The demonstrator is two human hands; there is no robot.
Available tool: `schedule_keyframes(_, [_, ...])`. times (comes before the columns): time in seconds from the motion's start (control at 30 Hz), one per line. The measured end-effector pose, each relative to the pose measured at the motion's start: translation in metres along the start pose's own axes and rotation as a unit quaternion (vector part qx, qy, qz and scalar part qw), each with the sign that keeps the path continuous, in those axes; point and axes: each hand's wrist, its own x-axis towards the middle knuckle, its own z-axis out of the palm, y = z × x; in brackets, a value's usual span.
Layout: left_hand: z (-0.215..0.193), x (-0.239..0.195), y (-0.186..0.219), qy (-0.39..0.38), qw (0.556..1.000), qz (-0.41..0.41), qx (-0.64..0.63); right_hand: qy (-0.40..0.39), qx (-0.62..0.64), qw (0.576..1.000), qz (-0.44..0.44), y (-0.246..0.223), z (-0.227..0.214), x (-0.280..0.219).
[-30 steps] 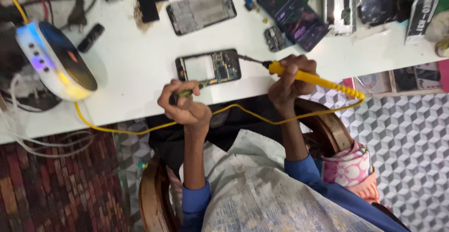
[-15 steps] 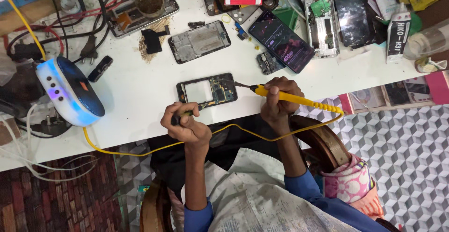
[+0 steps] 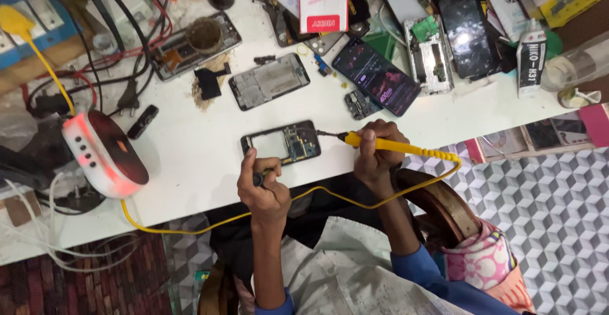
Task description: The person uses a soldering iron and a small screwdriver to work on the internal components of a disassembled smartphone. They repeatedly apply heat to specific points on the circuit board while holding the device steady.
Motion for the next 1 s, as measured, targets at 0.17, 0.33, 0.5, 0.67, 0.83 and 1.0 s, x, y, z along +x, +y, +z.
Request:
schedule_keyframes(0.17, [0.000, -0.002, -0.008, -0.009, 1.000, -0.003, -0.019, 0.022, 0.039, 0.998, -0.039, 0.008, 0.000, -0.002])
schedule_keyframes(0.33, [0.004, -0.005, -0.008, 0.017, 0.998, -0.044, -0.043, 0.047, 0.062, 0.995, -0.059, 0.014, -0.001, -0.006])
schedule_keyframes(0.5, [0.004, 0.003, -0.004, 0.044, 0.998, -0.039, -0.030, 0.030, 0.004, 0.995, -0.090, 0.014, -0.002, -0.005])
schedule_keyframes(0.67, [0.004, -0.006, -0.006, 0.048, 0.995, -0.072, -0.047, 0.038, -0.078, 0.981, -0.174, 0.028, -0.008, -0.015])
schedule_keyframes(0.83, [0.004, -0.011, -0.013, 0.048, 0.997, -0.054, -0.035, 0.092, 0.050, 0.993, -0.058, 0.037, -0.004, -0.028])
schedule_keyframes(1.0, [0.004, -0.012, -0.015, 0.044, 0.996, -0.048, -0.056, 0.070, 0.087, 0.993, -0.040, 0.034, -0.005, -0.030])
